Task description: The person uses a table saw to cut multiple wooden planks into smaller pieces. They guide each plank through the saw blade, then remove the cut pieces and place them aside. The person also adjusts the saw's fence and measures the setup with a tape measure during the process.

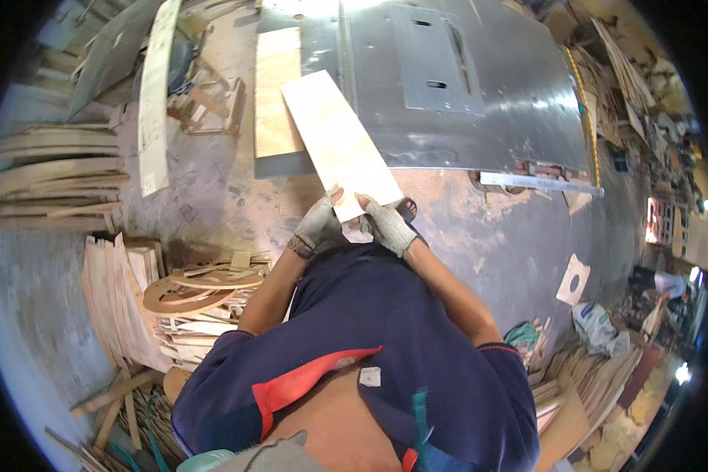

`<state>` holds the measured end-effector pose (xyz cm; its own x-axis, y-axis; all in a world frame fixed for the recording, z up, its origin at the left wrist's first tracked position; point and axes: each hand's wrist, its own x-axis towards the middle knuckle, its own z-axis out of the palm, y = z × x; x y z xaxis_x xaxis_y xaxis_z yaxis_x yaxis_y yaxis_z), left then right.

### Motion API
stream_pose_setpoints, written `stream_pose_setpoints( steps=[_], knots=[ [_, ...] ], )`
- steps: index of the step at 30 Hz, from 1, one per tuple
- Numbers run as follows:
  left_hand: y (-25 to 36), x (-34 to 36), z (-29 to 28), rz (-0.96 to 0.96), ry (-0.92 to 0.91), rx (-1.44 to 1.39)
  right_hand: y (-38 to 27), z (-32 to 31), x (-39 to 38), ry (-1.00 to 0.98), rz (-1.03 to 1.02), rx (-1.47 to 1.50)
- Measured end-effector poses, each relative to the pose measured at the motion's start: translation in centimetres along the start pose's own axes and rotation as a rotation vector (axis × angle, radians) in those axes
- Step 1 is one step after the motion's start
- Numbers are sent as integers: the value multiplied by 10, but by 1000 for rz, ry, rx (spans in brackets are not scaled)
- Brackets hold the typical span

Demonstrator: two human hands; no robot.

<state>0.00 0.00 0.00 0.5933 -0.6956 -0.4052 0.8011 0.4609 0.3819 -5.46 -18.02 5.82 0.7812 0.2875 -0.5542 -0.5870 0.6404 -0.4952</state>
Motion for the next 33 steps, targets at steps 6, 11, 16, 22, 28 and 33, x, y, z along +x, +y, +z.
stream_pose_setpoints(
  steps=[6, 11, 16, 22, 28, 33],
  knots=[
    [9, 52, -29, 81, 110, -56, -64, -32, -55, 215, -36, -399],
    [-15, 91, -14, 223, 453, -200, -135, -126, -124, 176, 12, -529],
    [-80, 116, 65, 303, 652, -209, -205, -207, -151, 201, -12, -1015],
    [-119, 158, 147, 520, 500, -61, -250, -246, -136, 1046, -647, -950],
    [-130, 194, 184, 334, 641, 37, -309, -303, -107, 912, -716, -1133],
    [-160, 207, 169, 119, 828, 443, -313, -356, -92, 846, -403, -1663]
  ],
)
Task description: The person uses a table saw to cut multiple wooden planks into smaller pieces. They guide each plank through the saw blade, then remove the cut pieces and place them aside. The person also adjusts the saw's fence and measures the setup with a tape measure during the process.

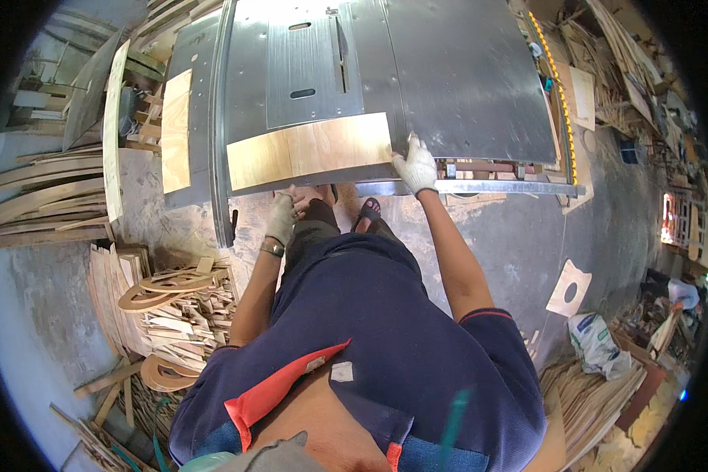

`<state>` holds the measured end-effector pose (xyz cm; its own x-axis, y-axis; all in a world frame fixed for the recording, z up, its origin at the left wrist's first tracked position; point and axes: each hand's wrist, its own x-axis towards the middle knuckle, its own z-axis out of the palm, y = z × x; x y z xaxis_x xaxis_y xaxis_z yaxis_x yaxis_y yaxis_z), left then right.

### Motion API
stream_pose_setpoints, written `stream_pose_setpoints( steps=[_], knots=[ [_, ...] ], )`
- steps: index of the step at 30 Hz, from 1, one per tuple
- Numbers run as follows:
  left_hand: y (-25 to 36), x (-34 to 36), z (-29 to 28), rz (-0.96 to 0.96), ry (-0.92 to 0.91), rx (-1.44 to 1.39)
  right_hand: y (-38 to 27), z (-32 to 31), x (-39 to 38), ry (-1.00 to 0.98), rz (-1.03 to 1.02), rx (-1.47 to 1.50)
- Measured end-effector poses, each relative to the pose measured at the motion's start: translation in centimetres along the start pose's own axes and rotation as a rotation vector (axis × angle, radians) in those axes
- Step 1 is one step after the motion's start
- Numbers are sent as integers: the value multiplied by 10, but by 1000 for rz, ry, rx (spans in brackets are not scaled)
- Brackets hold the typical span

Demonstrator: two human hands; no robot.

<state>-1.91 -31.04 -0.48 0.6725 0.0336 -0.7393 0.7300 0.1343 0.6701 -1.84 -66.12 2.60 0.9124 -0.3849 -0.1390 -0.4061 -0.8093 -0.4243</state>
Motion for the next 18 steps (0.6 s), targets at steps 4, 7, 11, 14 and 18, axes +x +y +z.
stream_pose_setpoints(
  steps=[4, 7, 11, 14, 18],
  knots=[
    [-24, -9, -13, 581, 110, 757, 16, 10, -15, -159, -75, -37],
    [-19, -6, -17, 784, 173, 1151, 18, 16, -13, -168, -180, -122],
    [7, 25, -21, 1056, 235, 1307, 18, 31, 6, -170, -221, -158],
    [24, 60, -31, 947, 166, 1480, 21, 45, 14, -123, -252, -130],
    [44, 106, -43, 1133, 170, 1573, 19, 59, 19, -77, -291, -65]
  ],
)
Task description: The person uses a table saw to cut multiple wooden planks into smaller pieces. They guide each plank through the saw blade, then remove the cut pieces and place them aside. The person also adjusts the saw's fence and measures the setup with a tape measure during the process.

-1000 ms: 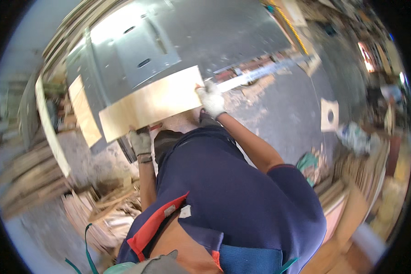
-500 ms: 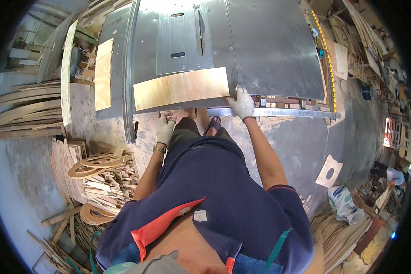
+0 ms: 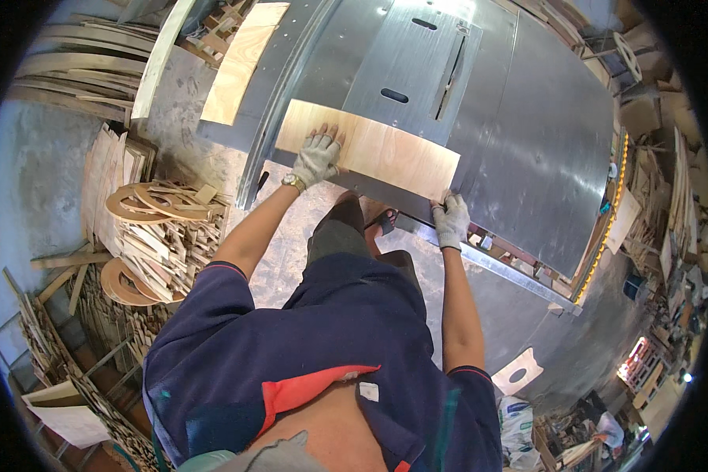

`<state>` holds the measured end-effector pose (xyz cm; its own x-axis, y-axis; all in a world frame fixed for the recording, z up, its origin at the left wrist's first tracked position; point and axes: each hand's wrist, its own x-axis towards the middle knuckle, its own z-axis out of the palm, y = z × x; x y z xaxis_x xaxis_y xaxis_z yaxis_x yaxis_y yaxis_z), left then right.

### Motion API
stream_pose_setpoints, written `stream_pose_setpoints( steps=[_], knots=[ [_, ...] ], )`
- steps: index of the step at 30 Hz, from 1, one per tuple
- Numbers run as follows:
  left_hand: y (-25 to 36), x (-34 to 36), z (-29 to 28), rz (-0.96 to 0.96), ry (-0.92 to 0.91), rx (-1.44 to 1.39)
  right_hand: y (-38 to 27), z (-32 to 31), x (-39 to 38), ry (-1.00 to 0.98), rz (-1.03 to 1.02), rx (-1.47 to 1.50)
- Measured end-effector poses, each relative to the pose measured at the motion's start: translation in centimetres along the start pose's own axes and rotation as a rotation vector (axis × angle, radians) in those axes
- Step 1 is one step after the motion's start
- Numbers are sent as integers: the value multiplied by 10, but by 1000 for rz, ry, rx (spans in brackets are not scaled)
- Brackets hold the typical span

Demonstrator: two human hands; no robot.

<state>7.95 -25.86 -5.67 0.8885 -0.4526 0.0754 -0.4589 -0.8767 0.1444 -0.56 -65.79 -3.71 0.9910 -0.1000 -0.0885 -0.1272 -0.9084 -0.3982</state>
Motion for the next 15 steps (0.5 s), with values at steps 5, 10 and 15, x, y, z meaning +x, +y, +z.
stream_pose_setpoints(
  steps=[5, 10, 15],
  knots=[
    [-26, 49, 1, 53, 6, -20, -14, 6, 32, 79, -5, 0],
    [-18, 69, 0, 112, 10, -116, -16, 3, 46, 129, -8, 51],
    [-29, 80, 7, 137, -33, -68, -10, 2, 50, -29, 68, 57]
  ],
)
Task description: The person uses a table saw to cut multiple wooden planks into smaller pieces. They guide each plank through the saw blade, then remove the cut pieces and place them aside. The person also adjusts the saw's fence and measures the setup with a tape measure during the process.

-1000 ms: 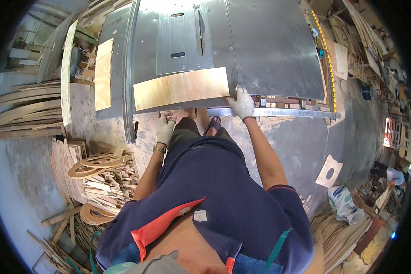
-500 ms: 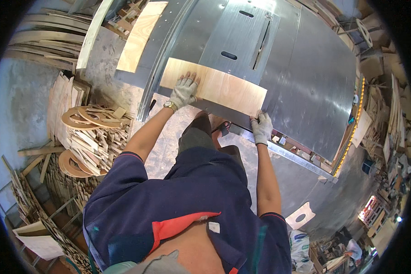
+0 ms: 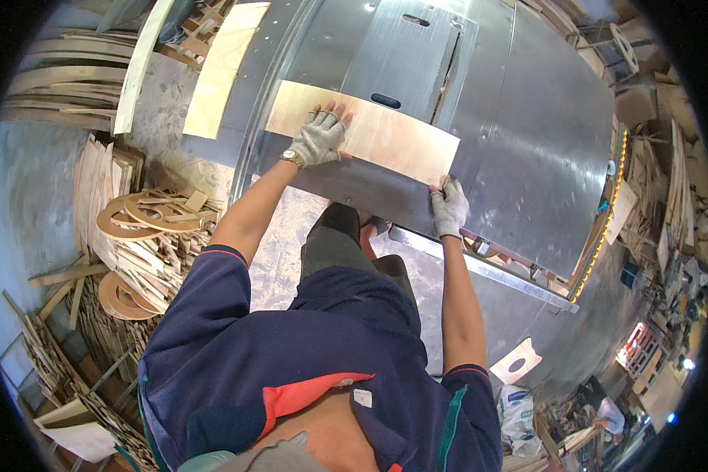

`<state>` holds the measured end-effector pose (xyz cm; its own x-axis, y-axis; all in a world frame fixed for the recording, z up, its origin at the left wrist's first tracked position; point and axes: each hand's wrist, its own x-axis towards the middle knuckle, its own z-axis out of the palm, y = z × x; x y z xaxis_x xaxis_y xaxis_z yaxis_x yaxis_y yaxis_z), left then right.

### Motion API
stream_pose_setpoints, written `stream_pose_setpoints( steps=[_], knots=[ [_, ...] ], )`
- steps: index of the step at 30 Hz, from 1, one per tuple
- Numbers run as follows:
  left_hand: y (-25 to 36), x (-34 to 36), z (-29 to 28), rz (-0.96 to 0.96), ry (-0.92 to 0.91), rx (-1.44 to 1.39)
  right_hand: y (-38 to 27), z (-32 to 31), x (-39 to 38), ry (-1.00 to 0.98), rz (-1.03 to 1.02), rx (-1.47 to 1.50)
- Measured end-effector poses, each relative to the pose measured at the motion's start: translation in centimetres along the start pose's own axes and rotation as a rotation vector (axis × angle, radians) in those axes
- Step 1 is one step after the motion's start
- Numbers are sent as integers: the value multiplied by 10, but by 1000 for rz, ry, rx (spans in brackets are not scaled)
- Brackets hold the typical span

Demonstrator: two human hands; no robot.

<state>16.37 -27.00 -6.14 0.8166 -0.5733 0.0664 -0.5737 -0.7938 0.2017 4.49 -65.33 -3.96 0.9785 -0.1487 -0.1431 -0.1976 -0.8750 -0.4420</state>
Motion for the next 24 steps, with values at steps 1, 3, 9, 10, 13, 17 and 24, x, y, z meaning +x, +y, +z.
stream_pose_setpoints(
  steps=[1, 3, 9, 10, 13, 17, 24],
  knots=[
    [-2, 2, 1, 14, 12, -3, 0, 1, 2, -2, 12, -17],
    [-5, 7, 0, 20, -3, -2, -1, 3, 8, 56, -12, 31],
    [-11, 31, -2, 55, 30, 54, -2, -7, 27, 41, 5, -10],
    [-13, 35, -2, 59, 34, 61, -2, -8, 32, 38, 13, -2],
    [-21, 51, -1, 53, 16, 87, -5, -8, 49, 75, 16, 31],
    [-31, 73, 0, 29, -34, 124, -6, -4, 73, 143, 31, 2],
    [-46, 103, 2, 38, -43, 158, -7, -10, 104, 120, 46, 9]
  ],
)
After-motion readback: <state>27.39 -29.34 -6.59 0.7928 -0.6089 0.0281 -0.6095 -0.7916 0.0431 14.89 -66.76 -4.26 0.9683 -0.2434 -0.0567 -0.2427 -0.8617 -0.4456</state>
